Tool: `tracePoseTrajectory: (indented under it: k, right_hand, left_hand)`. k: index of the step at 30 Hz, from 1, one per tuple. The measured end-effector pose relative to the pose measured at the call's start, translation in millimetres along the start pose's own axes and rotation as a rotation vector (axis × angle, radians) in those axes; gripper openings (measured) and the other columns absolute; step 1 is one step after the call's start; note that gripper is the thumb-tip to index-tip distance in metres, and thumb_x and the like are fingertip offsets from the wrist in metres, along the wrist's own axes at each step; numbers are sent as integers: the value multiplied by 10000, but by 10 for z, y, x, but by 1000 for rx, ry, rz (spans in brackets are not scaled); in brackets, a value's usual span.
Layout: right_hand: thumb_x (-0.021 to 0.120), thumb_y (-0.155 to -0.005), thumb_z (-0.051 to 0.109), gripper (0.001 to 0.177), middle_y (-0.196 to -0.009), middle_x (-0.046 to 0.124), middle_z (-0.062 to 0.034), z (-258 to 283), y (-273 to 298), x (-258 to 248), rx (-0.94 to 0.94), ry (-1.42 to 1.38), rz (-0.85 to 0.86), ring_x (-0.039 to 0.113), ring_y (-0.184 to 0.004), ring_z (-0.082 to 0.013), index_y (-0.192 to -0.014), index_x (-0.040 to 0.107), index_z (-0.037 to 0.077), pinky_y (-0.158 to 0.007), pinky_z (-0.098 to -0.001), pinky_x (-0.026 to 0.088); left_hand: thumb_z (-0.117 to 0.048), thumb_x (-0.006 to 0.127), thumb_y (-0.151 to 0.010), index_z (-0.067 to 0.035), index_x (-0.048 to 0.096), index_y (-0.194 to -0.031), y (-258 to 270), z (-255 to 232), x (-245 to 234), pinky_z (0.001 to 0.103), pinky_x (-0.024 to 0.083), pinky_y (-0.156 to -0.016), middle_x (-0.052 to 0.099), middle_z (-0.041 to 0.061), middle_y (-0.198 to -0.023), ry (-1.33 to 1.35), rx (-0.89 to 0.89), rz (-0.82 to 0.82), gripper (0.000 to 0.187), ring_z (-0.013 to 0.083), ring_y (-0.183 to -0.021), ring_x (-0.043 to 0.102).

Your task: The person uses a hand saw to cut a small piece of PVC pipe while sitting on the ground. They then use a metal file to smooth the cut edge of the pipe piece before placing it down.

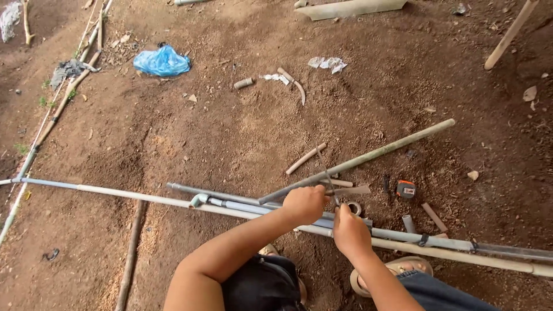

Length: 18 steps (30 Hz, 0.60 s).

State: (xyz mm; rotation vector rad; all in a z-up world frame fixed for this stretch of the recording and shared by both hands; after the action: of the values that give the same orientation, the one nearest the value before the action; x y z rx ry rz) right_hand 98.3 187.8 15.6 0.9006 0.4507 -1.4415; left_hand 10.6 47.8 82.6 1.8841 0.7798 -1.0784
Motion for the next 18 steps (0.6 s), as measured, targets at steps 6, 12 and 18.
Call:
tracePoseTrajectory:
  k: [6, 12, 18]
  right_hand:
    - [417, -1133, 313, 307, -708, 754, -81, -344, 452, 240, 68, -25, 62, 688, -540, -287, -1141, 658, 124, -469, -440, 438]
    - [321, -1173, 397, 471, -923, 770, -227, 124, -88, -178, -26, 73, -2, 811, -895, -411, -1182, 637, 47, -666, -450, 667]
    - [311, -1149, 282, 421, -940, 802, -281, 55, 585, -98, 38, -103, 86, 809, -892, -460, -1180, 665, 57, -676, -480, 669]
  left_hand:
    - [-312, 294, -1224, -54, 578, -1172, 17, 213, -336, 367, 641, -488, 703, 78, -877, 123, -249, 40, 387, 218, -654, 707]
    - [-271, 421, -1053, -34, 607, -1017, 10, -120, 85, 608, 632, -736, 763, 246, -871, 13, 57, -24, 303, 496, -850, 788]
    - [-295, 370, -1100, -66, 599, -1046, 51, 265, -103, 590, 648, -756, 769, 232, -911, 113, -48, -81, 328, 449, -875, 802]
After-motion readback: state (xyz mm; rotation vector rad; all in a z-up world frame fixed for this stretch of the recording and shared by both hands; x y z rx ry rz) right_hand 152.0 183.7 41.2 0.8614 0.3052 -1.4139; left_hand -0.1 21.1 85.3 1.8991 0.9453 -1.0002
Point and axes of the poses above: each hand's wrist, its own y-axis away from the middle knuckle, its own x-axis out of the palm, z = x × y, the point moved 2 cm from there along -y, towards the middle knuckle
